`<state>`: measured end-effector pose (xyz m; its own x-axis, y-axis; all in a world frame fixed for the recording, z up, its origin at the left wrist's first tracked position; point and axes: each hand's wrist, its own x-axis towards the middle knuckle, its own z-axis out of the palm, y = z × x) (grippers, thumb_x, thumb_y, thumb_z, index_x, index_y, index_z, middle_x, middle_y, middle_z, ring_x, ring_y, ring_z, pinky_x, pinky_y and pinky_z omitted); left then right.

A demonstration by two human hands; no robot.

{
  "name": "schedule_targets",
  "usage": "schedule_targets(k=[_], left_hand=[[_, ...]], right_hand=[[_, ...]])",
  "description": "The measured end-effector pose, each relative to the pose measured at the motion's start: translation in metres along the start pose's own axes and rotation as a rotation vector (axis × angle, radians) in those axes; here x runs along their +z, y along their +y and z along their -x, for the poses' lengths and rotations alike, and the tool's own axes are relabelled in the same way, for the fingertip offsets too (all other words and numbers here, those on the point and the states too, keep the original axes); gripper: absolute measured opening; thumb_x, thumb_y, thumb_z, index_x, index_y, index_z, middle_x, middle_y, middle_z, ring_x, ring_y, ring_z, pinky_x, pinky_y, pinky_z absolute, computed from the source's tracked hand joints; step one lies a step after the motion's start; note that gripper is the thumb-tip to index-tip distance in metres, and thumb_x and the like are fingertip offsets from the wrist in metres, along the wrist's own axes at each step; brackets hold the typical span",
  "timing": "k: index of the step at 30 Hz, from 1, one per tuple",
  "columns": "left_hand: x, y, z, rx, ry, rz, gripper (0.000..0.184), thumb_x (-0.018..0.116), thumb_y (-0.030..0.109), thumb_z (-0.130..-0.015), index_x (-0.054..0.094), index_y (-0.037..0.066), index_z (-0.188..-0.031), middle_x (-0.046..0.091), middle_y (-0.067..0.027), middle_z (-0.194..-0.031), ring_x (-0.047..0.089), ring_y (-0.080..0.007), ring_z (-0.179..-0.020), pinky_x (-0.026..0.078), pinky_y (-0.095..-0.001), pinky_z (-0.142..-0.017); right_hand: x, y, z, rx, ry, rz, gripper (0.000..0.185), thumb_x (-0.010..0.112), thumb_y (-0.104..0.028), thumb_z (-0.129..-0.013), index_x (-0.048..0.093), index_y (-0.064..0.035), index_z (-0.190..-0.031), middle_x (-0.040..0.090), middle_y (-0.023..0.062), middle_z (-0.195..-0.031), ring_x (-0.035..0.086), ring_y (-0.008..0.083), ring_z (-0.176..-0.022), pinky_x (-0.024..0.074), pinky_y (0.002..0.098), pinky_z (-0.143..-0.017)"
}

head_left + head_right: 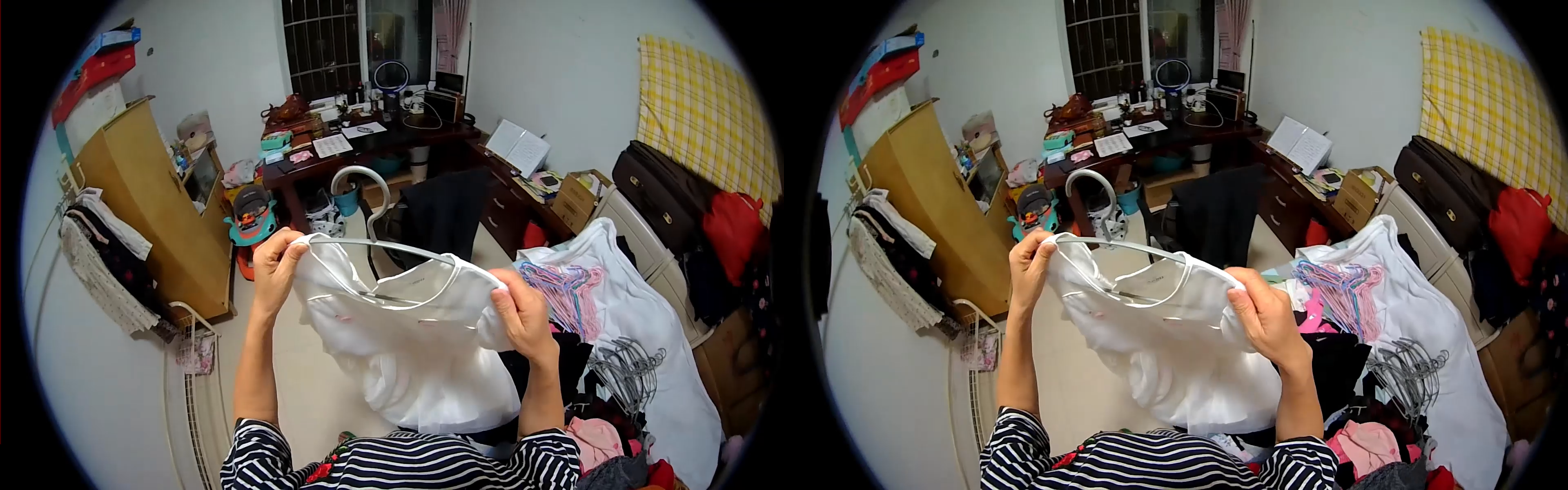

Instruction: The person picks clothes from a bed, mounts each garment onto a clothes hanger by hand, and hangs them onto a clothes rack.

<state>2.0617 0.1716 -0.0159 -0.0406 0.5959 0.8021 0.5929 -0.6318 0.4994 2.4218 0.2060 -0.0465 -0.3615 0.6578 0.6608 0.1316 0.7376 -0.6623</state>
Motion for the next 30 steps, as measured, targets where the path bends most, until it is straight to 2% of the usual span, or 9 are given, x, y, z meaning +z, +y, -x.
schedule_targets(k=[2, 4, 8, 14, 16, 20, 21, 25, 30], left_hand=[[-0.025, -0.010, 0.002, -0.037, -0.010, -0.016, 0.025, 0.060, 0.023, -0.090, 0.059, 0.000, -0.080, 0.052, 0.0023, -0.074, 0.042, -0.0070, -0.069, 0.033, -0.0210, -0.065], [-0.049, -0.022, 0.004, 0.009, 0.039, -0.009, 0.021, 0.064, 0.018, -0.086, 0.062, -0.002, -0.081, 0.052, 0.0004, -0.070, 0.043, -0.0075, -0.064, 0.034, -0.0217, -0.056], [-0.105, -0.045, 0.013, 0.000, 0.108, -0.024, 0.021, 0.065, 0.019, -0.086, 0.063, -0.002, -0.082, 0.054, -0.0003, -0.070, 0.045, -0.0081, -0.065, 0.035, -0.0228, -0.057], [-0.200, -0.055, 0.035, -0.104, 0.208, -0.198, 0.019, 0.066, 0.019, -0.084, 0.064, 0.000, -0.082, 0.056, -0.0031, -0.071, 0.048, -0.0125, -0.066, 0.038, -0.0251, -0.061], [-0.235, -0.055, 0.041, -0.010, 0.248, -0.488, 0.016, 0.066, 0.018, -0.082, 0.064, 0.002, -0.084, 0.057, -0.0055, -0.072, 0.050, -0.0179, -0.072, 0.039, -0.0289, -0.069], [-0.296, -0.045, 0.060, 0.084, 0.361, -0.823, 0.037, 0.059, 0.026, -0.087, 0.057, 0.002, -0.116, 0.054, -0.0120, -0.113, 0.048, -0.0268, -0.107, 0.036, -0.0348, -0.093], [-0.318, -0.049, 0.072, 0.004, 0.353, -0.864, 0.054, 0.060, 0.030, -0.087, 0.044, 0.005, -0.132, 0.040, -0.0148, -0.131, 0.037, -0.0296, -0.123, 0.028, -0.0378, -0.104], [-0.376, -0.061, 0.111, -0.105, 0.568, -0.840, 0.070, 0.061, 0.035, -0.086, 0.028, 0.006, -0.141, 0.025, -0.0176, -0.142, 0.024, -0.0313, -0.133, 0.019, -0.0411, -0.109], [-0.348, -0.074, 0.166, -0.276, 0.677, -0.879, 0.084, 0.065, 0.036, -0.084, 0.016, 0.001, -0.143, 0.016, -0.0216, -0.143, 0.020, -0.0350, -0.133, 0.019, -0.0433, -0.109]], right_hand=[[0.022, -0.005, -0.009, -0.037, -0.062, -0.025, 0.023, 0.048, -0.016, -0.095, 0.057, 0.0013, -0.107, 0.061, 0.0082, -0.083, 0.057, 0.0150, -0.071, 0.0435, 0.0261, -0.066], [0.047, -0.014, -0.024, -0.104, -0.068, -0.020, 0.023, 0.050, -0.017, -0.094, 0.055, 0.0005, -0.108, 0.060, 0.0113, -0.079, 0.058, 0.0190, -0.067, 0.0440, 0.0289, -0.061], [0.098, -0.029, -0.049, -0.104, -0.157, -0.085, 0.019, 0.051, -0.015, -0.093, 0.055, 0.0006, -0.104, 0.058, 0.0123, -0.077, 0.057, 0.0206, -0.066, 0.0435, 0.0286, -0.062], [0.198, -0.048, -0.082, -0.063, -0.125, -0.275, 0.019, 0.051, -0.017, -0.094, 0.056, 0.0021, -0.095, 0.054, 0.0043, -0.072, 0.048, 0.0096, -0.065, 0.0400, 0.0236, -0.060], [0.234, -0.060, -0.094, -0.048, -0.159, -0.353, 0.020, 0.052, -0.017, -0.094, 0.056, 0.0020, -0.093, 0.053, 0.0011, -0.072, 0.044, 0.0069, -0.067, 0.0381, 0.0215, -0.060], [0.306, -0.075, -0.122, -0.041, -0.135, -0.530, 0.018, 0.051, -0.017, -0.094, 0.056, -0.0001, -0.092, 0.050, -0.0038, -0.073, 0.042, 0.0045, -0.069, 0.0358, 0.0192, -0.061], [0.326, -0.083, -0.131, -0.037, -0.137, -0.561, 0.018, 0.051, -0.018, -0.095, 0.056, -0.0006, -0.092, 0.049, -0.0044, -0.074, 0.041, 0.0041, -0.069, 0.0352, 0.0187, -0.061], [0.397, -0.104, -0.162, -0.058, -0.168, -0.677, 0.019, 0.050, -0.020, -0.096, 0.056, -0.0023, -0.093, 0.048, -0.0058, -0.077, 0.040, 0.0031, -0.070, 0.0338, 0.0176, -0.063], [0.407, -0.080, -0.176, -0.134, -0.269, -0.791, 0.020, 0.049, -0.021, -0.096, 0.056, -0.0027, -0.093, 0.048, -0.0059, -0.079, 0.040, 0.0030, -0.072, 0.0337, 0.0178, -0.064]])
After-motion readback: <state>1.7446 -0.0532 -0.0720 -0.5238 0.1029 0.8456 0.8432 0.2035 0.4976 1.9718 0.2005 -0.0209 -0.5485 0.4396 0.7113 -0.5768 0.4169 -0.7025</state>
